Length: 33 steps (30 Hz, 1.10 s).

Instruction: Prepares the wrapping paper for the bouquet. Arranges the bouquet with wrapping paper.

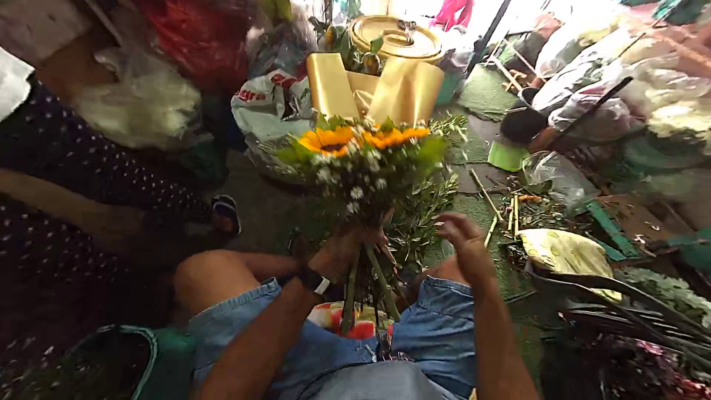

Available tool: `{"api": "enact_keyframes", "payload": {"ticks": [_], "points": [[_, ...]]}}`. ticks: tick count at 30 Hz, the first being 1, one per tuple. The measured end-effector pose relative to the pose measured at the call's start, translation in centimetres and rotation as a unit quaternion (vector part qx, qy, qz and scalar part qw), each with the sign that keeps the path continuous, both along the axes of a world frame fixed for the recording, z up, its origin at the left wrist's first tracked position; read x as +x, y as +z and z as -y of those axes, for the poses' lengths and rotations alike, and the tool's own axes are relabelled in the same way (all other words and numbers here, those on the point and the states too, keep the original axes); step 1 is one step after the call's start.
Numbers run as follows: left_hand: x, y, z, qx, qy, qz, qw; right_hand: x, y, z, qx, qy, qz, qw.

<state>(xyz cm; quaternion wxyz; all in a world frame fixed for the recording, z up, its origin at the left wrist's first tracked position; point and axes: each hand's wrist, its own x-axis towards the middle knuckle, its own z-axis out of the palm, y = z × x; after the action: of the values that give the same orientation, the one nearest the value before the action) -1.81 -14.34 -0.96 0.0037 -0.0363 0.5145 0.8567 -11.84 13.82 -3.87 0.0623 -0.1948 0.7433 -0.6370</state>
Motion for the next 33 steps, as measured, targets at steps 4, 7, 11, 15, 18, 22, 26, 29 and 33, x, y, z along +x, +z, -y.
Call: {"api": "enact_keyframes", "payload": {"ticks": [4, 7, 11, 15, 18, 22, 26, 29, 33], "points": [[-0.9, 4.6, 0.9, 0.054, -0.030, 0.014, 0.998, 3.1, -5.3, 3.3, -0.060, 0.171, 0.056, 0.982], [-1.2, 6.7, 1.0, 0.119, -0.042, 0.001, 0.992, 3.8, -4.2, 5.9, -0.123, 0.191, 0.060, 0.972], [-1.1, 8.3, 0.6, 0.208, -0.040, -0.012, 0.977, 4.9, -2.6, 7.5, -0.243, 0.177, 0.111, 0.947], [-0.7, 8.8, 0.7, 0.235, -0.023, -0.006, 0.972, 3.6, -2.9, 9.3, -0.404, 0.257, 0.138, 0.867], [-0.4, 9.2, 0.6, 0.243, -0.017, -0.006, 0.970, 2.7, -2.4, 9.2, -0.409, 0.263, 0.143, 0.862], [-1.1, 9.6, 0.3, 0.238, 0.018, -0.007, 0.971, 3.2, -1.5, 8.5, -0.310, 0.209, 0.066, 0.925], [-2.0, 9.5, 0.2, 0.215, 0.051, -0.017, 0.975, 5.5, -2.1, 7.6, -0.321, 0.067, 0.035, 0.944], [-2.8, 9.1, 0.4, 0.161, 0.080, -0.037, 0.983, 6.9, -3.3, 7.6, -0.264, -0.062, -0.005, 0.962], [-3.0, 9.3, 0.1, 0.116, 0.100, -0.032, 0.988, 6.8, -4.3, 7.8, -0.385, -0.031, 0.161, 0.908]]}}
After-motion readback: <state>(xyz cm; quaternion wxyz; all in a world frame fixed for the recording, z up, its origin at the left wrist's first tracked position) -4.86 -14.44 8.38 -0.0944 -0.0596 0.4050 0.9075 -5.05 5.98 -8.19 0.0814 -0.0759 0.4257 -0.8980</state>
